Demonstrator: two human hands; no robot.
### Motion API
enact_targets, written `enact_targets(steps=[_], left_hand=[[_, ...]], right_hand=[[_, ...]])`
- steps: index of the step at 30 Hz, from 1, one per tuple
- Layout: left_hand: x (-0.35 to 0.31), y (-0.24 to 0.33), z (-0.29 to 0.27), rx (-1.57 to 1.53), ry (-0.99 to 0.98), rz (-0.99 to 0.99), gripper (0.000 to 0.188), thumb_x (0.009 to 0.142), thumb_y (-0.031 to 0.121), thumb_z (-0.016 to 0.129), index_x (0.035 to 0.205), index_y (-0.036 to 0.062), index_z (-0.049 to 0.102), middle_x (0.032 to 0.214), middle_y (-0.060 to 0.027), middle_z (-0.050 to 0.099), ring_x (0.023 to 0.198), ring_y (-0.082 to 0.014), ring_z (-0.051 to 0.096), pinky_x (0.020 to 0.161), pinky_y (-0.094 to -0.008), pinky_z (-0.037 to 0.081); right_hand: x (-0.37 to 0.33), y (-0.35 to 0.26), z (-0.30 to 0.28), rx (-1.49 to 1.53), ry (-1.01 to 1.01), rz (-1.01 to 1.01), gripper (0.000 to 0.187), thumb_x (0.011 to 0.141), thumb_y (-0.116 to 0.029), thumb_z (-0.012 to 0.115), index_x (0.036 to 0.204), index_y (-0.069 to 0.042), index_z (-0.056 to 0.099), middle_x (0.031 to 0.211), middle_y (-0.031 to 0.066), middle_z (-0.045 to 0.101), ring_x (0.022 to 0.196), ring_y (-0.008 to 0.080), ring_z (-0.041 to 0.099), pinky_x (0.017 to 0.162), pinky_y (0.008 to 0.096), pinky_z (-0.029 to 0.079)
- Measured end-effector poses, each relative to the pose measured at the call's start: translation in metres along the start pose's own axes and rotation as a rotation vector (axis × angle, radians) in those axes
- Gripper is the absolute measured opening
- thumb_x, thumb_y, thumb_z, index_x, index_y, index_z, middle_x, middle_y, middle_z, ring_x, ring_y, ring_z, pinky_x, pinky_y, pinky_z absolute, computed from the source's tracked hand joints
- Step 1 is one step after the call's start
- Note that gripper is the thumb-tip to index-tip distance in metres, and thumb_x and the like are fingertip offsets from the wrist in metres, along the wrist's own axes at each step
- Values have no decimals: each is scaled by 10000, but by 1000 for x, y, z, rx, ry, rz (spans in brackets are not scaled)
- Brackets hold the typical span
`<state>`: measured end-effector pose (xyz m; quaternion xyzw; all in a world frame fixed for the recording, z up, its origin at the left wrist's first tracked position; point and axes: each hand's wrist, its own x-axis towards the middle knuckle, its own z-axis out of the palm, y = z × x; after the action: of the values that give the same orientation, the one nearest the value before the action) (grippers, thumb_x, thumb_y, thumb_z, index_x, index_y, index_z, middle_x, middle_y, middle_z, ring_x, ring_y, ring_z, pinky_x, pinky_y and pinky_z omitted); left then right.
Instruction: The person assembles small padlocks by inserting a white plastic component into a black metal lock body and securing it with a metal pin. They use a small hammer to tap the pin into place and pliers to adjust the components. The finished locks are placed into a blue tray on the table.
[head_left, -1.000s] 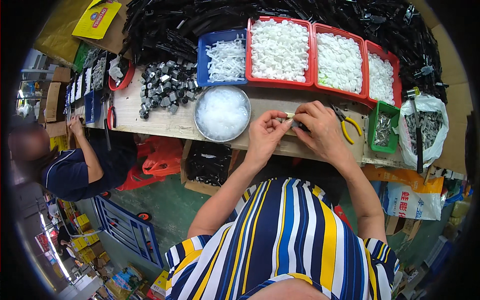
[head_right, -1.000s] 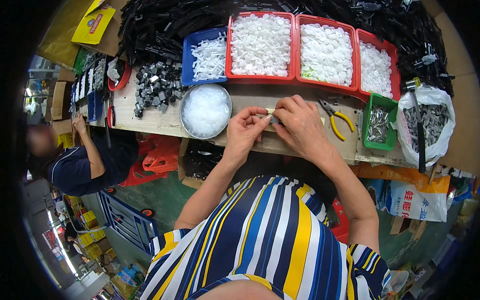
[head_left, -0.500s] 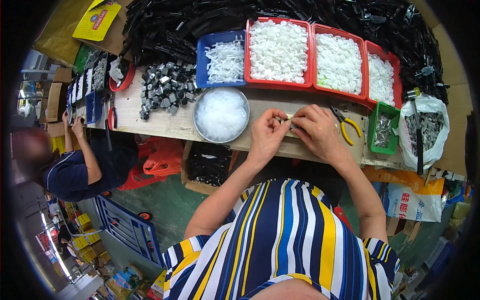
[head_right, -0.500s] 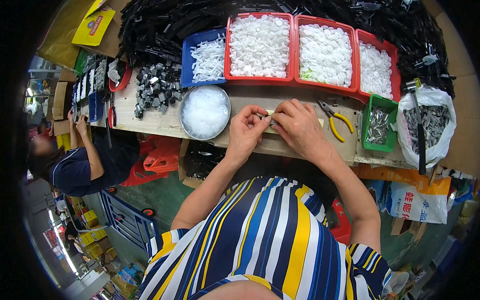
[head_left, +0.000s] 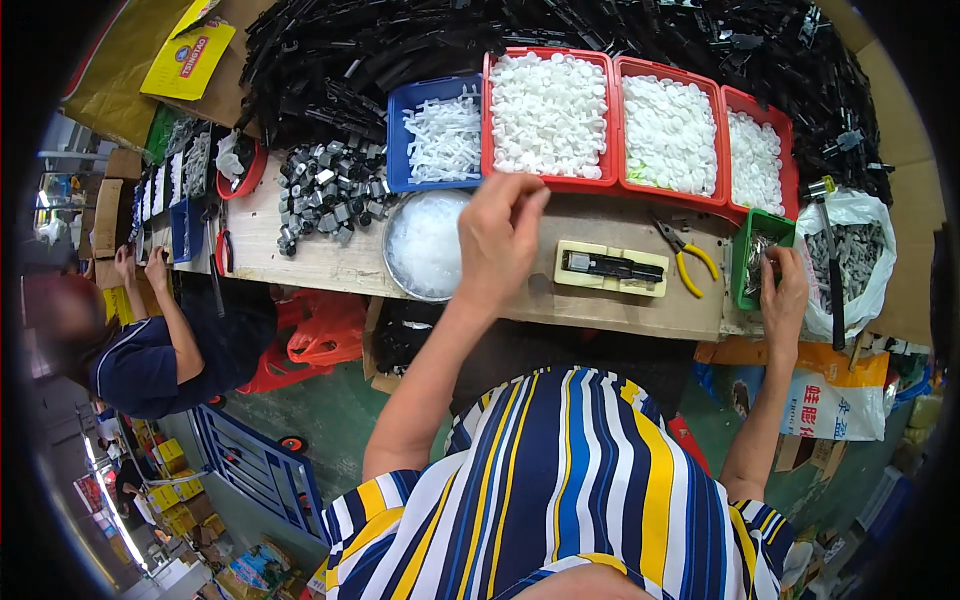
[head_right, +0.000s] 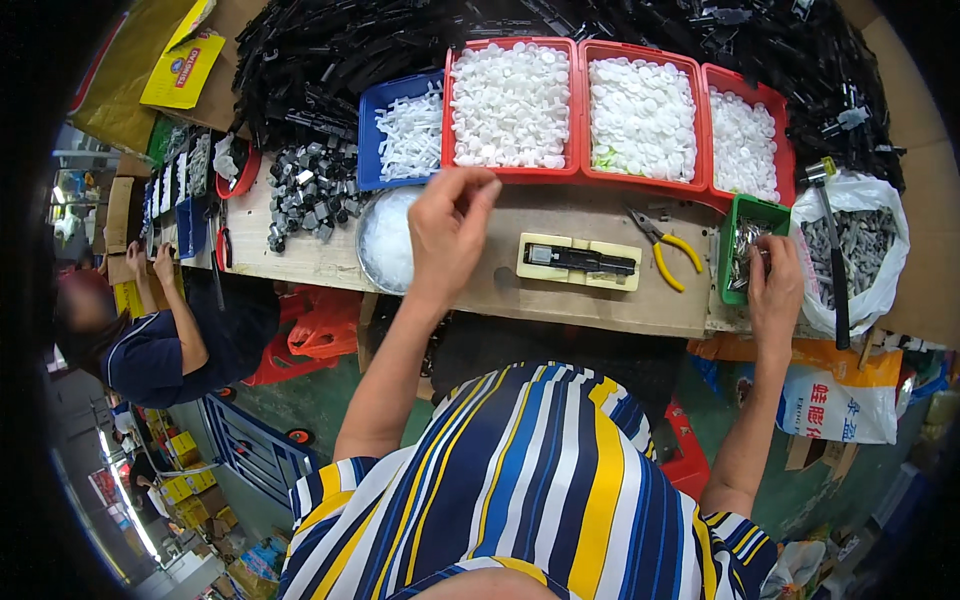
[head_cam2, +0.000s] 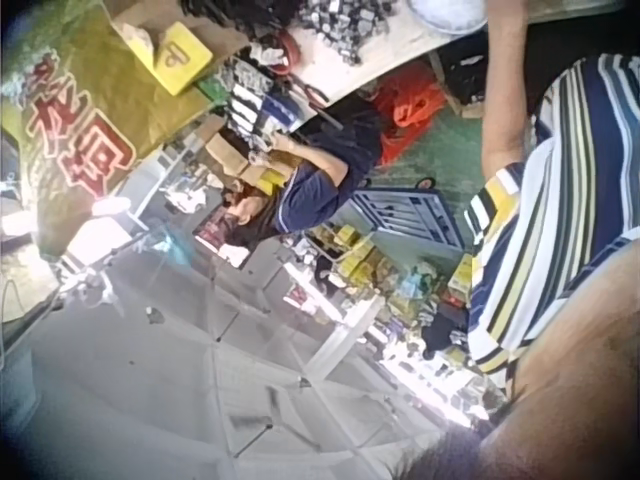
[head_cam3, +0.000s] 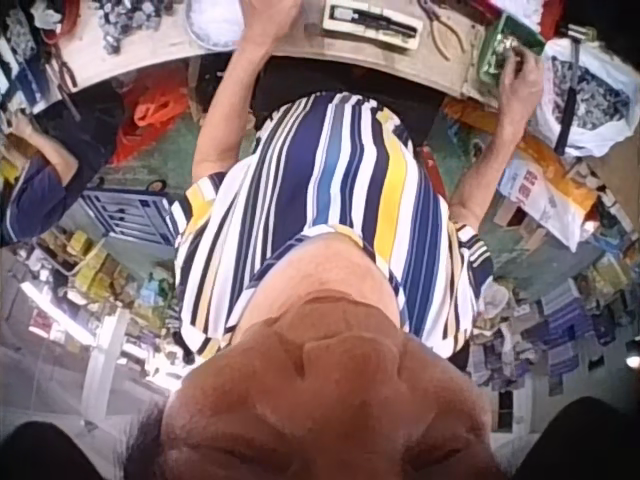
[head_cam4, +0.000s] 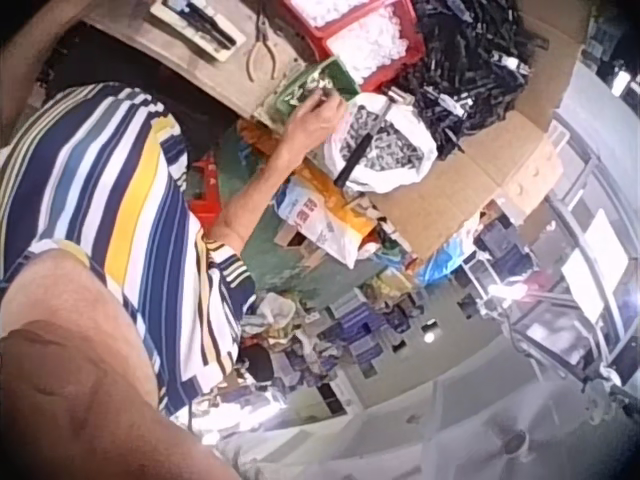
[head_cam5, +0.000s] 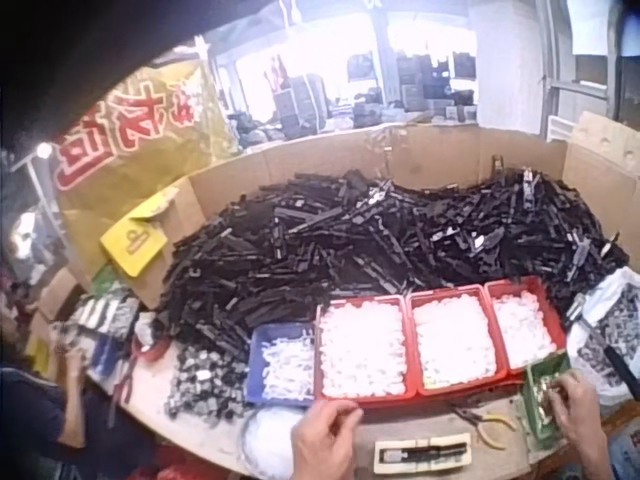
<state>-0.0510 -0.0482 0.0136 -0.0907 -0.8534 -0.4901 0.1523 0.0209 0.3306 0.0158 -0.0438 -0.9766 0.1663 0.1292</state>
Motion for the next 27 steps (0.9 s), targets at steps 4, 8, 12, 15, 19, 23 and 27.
enact_targets(steps=[4,8,12,15,19,23,27], left_hand=[[40,-9,-2,282,26,182,123,843,6,677,964,-7,659,927,-173,612,834,-370,630,728,-423,494],[59,-21,5,407,-48,235,136,826,27,695,951,11,643,922,-160,610,874,-374,624,762,-441,495],[64,-24,8,411,-106,201,146,813,41,707,941,26,637,922,-149,609,904,-363,618,768,-455,502],[65,-26,7,413,-107,205,131,815,51,722,911,14,642,887,-149,619,830,-344,634,728,-428,503],[68,-25,8,394,-100,222,108,830,45,720,864,-13,636,853,-142,619,755,-316,635,680,-387,499],[64,-2,5,206,-98,122,86,870,51,705,858,-5,641,847,-107,649,733,-241,628,670,-341,492],[50,10,12,-357,-273,-218,100,947,107,687,928,15,651,874,-60,686,703,-123,616,657,-252,497]], right_hand=[[-6,4,2,-34,-85,34,162,873,-36,667,1025,7,630,974,170,603,883,377,627,752,433,496],[-3,-2,5,-19,-85,50,82,855,-25,668,914,14,626,900,173,607,843,405,614,728,469,479],[-4,-5,-1,47,-40,76,67,850,-14,673,901,17,642,862,157,613,780,369,631,686,441,479],[-7,0,-5,128,13,108,76,851,-3,676,921,24,665,842,148,642,738,304,642,663,382,482],[-10,7,-7,277,128,117,111,855,-16,693,957,26,687,847,130,689,702,205,635,648,335,481],[-6,-8,-13,346,173,150,115,863,-23,696,972,15,694,864,99,699,722,158,633,641,305,471],[2,-44,-10,478,171,127,107,867,-22,695,971,3,697,878,82,703,736,136,631,643,272,465]])
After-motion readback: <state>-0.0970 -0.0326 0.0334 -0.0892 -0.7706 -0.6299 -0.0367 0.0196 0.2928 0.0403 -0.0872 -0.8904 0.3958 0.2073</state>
